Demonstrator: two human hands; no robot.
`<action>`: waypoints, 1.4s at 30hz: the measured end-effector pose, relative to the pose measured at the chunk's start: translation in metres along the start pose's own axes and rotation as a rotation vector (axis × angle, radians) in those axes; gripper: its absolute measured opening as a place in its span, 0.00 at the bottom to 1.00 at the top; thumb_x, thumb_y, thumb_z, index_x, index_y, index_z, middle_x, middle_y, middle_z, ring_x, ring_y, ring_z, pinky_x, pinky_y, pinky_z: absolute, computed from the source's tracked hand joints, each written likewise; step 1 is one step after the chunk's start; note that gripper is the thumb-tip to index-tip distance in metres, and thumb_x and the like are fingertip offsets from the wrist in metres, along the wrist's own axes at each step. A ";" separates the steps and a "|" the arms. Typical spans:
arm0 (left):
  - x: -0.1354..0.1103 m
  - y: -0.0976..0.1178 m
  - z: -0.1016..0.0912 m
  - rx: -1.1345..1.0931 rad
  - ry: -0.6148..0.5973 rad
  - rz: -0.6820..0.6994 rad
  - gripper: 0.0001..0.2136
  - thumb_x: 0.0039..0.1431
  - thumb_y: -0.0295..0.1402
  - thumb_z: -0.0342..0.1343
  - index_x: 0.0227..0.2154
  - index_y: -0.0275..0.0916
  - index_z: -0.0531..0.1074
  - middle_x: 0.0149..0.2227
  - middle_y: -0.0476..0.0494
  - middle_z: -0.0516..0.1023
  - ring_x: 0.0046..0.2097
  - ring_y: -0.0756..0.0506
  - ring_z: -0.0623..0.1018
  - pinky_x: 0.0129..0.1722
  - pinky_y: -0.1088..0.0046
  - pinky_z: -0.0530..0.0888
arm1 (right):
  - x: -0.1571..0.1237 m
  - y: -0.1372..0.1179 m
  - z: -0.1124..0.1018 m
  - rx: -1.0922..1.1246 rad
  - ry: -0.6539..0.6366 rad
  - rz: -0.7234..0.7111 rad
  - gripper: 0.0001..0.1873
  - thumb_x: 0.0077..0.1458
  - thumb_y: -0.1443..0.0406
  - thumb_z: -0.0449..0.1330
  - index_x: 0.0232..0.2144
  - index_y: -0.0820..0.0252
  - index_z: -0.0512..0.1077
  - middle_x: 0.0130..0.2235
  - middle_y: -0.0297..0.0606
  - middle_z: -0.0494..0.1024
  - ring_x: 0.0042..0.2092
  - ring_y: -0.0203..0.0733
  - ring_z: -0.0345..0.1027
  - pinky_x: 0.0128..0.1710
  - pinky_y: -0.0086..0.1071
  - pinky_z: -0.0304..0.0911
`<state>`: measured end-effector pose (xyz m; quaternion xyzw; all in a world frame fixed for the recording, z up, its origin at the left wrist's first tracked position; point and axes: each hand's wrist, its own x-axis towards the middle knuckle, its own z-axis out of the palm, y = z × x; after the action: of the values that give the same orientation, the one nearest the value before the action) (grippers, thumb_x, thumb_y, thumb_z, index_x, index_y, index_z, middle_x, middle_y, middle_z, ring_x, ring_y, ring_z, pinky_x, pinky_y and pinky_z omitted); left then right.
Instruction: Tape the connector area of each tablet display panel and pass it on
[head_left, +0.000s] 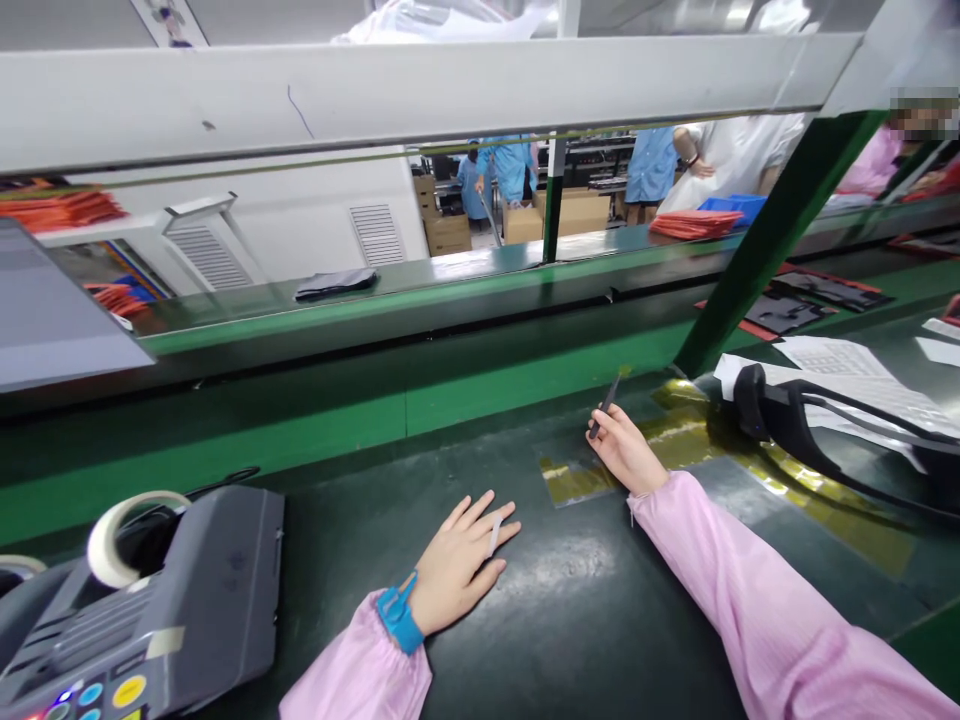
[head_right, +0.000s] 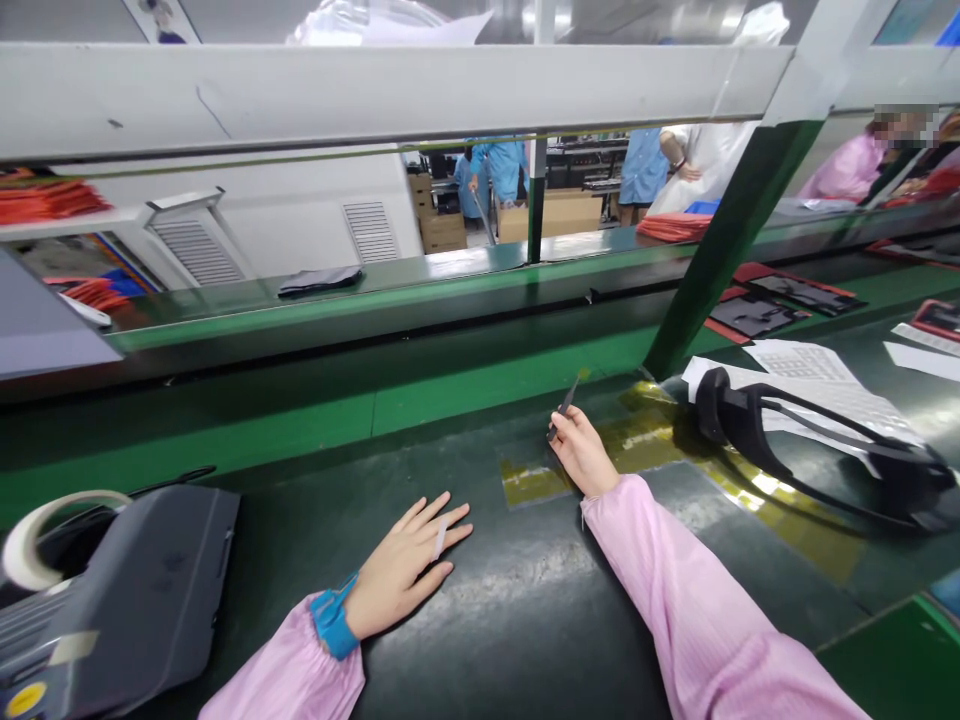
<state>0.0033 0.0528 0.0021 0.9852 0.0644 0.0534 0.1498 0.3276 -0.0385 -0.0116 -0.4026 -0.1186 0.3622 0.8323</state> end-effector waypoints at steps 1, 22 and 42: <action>0.000 0.000 -0.001 0.003 -0.002 -0.001 0.24 0.72 0.32 0.49 0.69 0.48 0.64 0.72 0.43 0.66 0.75 0.36 0.59 0.72 0.43 0.60 | 0.000 0.000 0.000 0.002 -0.001 -0.001 0.26 0.33 0.61 0.83 0.33 0.51 0.75 0.29 0.24 0.76 0.31 0.31 0.71 0.29 0.25 0.68; 0.001 0.000 -0.002 0.021 0.001 0.007 0.23 0.73 0.33 0.49 0.69 0.47 0.65 0.72 0.43 0.65 0.75 0.35 0.60 0.71 0.43 0.61 | -0.002 -0.001 0.004 -0.010 0.001 -0.002 0.27 0.33 0.60 0.83 0.32 0.52 0.73 0.28 0.23 0.75 0.29 0.31 0.69 0.29 0.25 0.68; 0.001 0.000 -0.003 0.006 0.013 0.004 0.24 0.73 0.32 0.49 0.69 0.49 0.64 0.71 0.43 0.66 0.75 0.36 0.59 0.72 0.45 0.61 | -0.003 -0.002 0.004 -0.025 0.000 -0.006 0.26 0.33 0.59 0.83 0.31 0.52 0.74 0.28 0.24 0.74 0.29 0.31 0.68 0.29 0.26 0.68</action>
<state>0.0035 0.0535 0.0046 0.9854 0.0634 0.0600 0.1464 0.3243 -0.0391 -0.0075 -0.4125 -0.1241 0.3583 0.8283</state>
